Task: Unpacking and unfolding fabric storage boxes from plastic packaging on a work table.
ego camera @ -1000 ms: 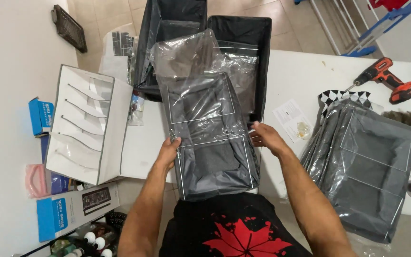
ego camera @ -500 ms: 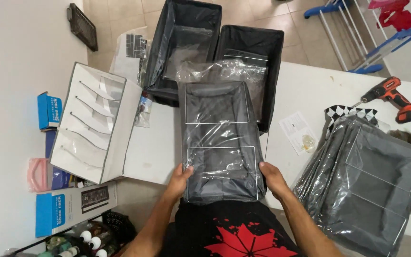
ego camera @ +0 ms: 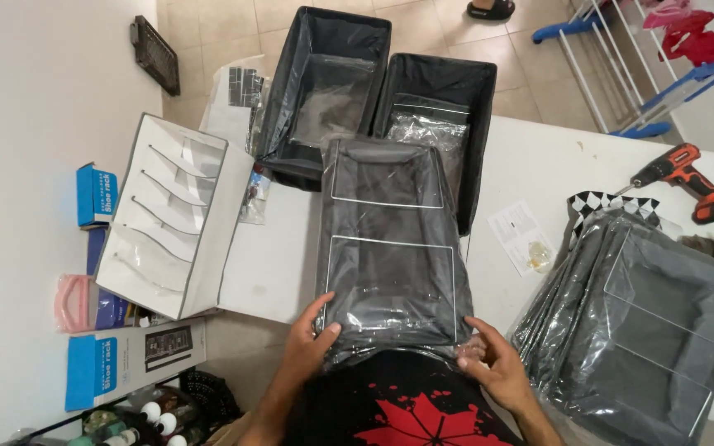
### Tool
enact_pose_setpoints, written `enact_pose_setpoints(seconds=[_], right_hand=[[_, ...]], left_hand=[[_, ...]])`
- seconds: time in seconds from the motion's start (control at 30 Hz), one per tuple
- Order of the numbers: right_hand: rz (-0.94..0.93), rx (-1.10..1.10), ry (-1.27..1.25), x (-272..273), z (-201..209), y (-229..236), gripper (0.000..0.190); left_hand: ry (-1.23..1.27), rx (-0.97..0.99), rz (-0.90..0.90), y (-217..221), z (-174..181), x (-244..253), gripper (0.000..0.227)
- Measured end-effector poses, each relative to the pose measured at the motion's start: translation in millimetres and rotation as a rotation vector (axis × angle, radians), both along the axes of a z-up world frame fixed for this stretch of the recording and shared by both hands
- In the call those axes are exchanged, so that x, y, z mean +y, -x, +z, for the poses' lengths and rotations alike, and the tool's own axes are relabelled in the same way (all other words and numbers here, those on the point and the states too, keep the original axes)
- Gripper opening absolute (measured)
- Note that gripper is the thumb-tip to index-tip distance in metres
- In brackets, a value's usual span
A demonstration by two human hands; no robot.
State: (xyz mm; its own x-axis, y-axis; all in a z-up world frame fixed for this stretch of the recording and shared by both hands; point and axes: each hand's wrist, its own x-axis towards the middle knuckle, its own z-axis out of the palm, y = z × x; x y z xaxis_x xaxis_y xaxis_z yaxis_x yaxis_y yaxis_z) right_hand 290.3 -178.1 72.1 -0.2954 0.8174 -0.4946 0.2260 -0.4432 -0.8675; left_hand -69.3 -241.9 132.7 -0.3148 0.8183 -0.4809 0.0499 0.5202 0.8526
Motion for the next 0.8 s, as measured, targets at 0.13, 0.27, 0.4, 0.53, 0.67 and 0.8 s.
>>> enact_pose_setpoints(seconds=[0.13,0.27,0.4,0.53,0.67,0.8], right_hand=[[0.186,0.118,-0.359,17,27,-8,0.092],[0.289,0.087,-0.616,69,91,7,0.088],[0.311,0.085,-1.101,121,153,27,0.065],[0.128,-0.094,-1.335,188,205,67,0.042],[0.034,0.027,-1.317,228,255,103,0.028],[-0.049,0.210,-1.166,252,291,113,0.009]], left_hand=[[-0.212,0.064,-0.304,33,48,12,0.102],[-0.340,-0.026,-0.440,69,93,42,0.113],[-0.687,-0.304,-0.597,99,129,74,0.103],[-0.542,0.311,-0.232,89,186,132,0.041],[-0.791,0.373,-0.076,103,193,182,0.037],[-1.095,0.671,-0.025,127,215,198,0.013]])
